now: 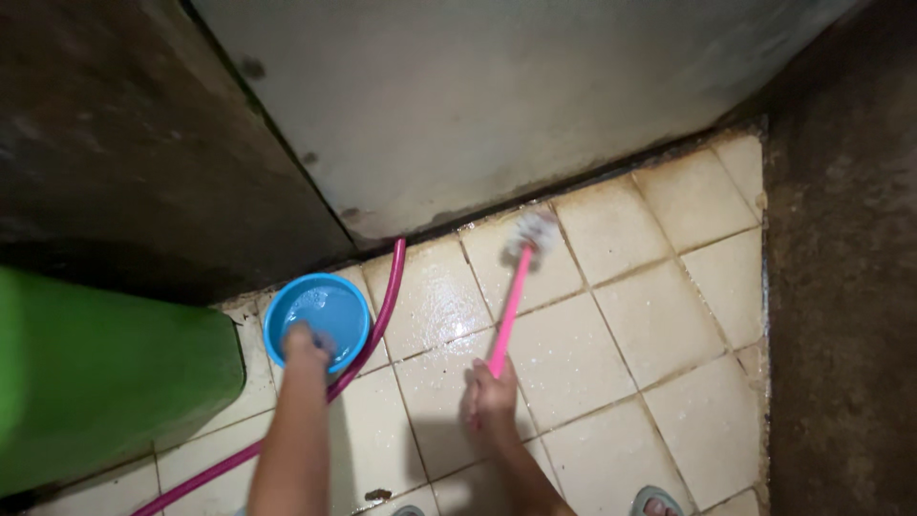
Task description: The person cleans the bathroom floor by applying liquid from a bottle, rinsing with water from a small blue bucket, and scrubbing the tiles and grout with a long-handled brush.
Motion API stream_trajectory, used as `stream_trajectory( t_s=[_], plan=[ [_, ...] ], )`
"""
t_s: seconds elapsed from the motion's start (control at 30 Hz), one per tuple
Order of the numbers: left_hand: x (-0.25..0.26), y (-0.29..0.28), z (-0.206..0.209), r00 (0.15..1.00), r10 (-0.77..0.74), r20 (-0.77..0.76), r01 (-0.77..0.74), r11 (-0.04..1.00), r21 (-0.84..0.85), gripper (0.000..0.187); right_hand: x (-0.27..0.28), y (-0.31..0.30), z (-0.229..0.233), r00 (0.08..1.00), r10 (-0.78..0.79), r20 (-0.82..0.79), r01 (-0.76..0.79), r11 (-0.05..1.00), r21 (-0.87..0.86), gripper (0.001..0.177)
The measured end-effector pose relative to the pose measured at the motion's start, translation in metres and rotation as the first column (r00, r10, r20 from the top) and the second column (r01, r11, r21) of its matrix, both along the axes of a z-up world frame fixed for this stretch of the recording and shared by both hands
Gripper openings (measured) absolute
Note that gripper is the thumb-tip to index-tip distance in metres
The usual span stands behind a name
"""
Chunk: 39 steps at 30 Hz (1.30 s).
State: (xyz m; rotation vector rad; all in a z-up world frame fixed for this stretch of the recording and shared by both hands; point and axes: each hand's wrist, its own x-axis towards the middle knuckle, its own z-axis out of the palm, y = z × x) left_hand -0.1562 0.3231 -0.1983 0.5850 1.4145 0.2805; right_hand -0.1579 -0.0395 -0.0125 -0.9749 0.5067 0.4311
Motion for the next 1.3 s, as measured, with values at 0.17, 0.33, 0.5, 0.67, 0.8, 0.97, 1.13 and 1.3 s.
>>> stream_trajectory(
  t_s=[0.17, 0.33, 0.5, 0.67, 0.8, 0.97, 1.13, 1.3],
  plan=[
    [0.063, -0.038, 0.044, 0.857, 0.201, 0.474, -0.118, 0.973, -0.198, 0.03, 0.006, -0.024, 0.019, 0.993, -0.039, -0.112, 0.014, 0.977, -0.212, 0.01],
    [0.258, -0.137, 0.238, 0.252, -0.141, 0.957, 0.437, 0.899, 0.018, 0.051, -0.005, -0.023, 0.031, 0.984, -0.106, -0.146, 0.092, 0.991, -0.097, 0.01],
    [0.308, -0.185, 0.378, 0.486, -0.32, 0.813, 0.297, 0.936, 0.191, 0.024, -0.014, -0.014, 0.035, 0.992, -0.114, -0.054, 0.115, 0.993, 0.012, 0.015],
    [0.167, -0.092, 0.297, 0.456, -0.076, 0.887, 0.159, 0.987, 0.003, 0.014, -0.012, -0.034, 0.053, 0.987, -0.11, -0.12, 0.099, 0.991, -0.093, 0.01],
    [0.062, -0.029, 0.197, 0.762, 0.058, 0.644, -0.072, 0.997, -0.004, 0.004, -0.013, -0.052, 0.051, 0.997, -0.051, -0.056, 0.043, 0.991, -0.129, 0.013],
    [-0.013, 0.0, 0.061, 0.902, 0.015, 0.43, -0.006, 1.0, -0.024, 0.014, -0.007, -0.029, 0.038, 0.989, -0.085, -0.12, 0.076, 0.994, -0.076, 0.011],
    [0.009, 0.001, 0.001, 0.995, -0.088, -0.041, 0.09, 0.994, 0.06, 0.026, -0.018, -0.018, 0.022, 0.987, -0.084, -0.136, 0.085, 0.996, -0.002, 0.017],
    [0.051, -0.03, 0.015, 0.717, 0.327, 0.616, -0.21, 0.943, -0.257, 0.039, -0.01, -0.027, 0.023, 0.988, -0.071, -0.139, 0.063, 0.996, -0.063, 0.015]
  ],
)
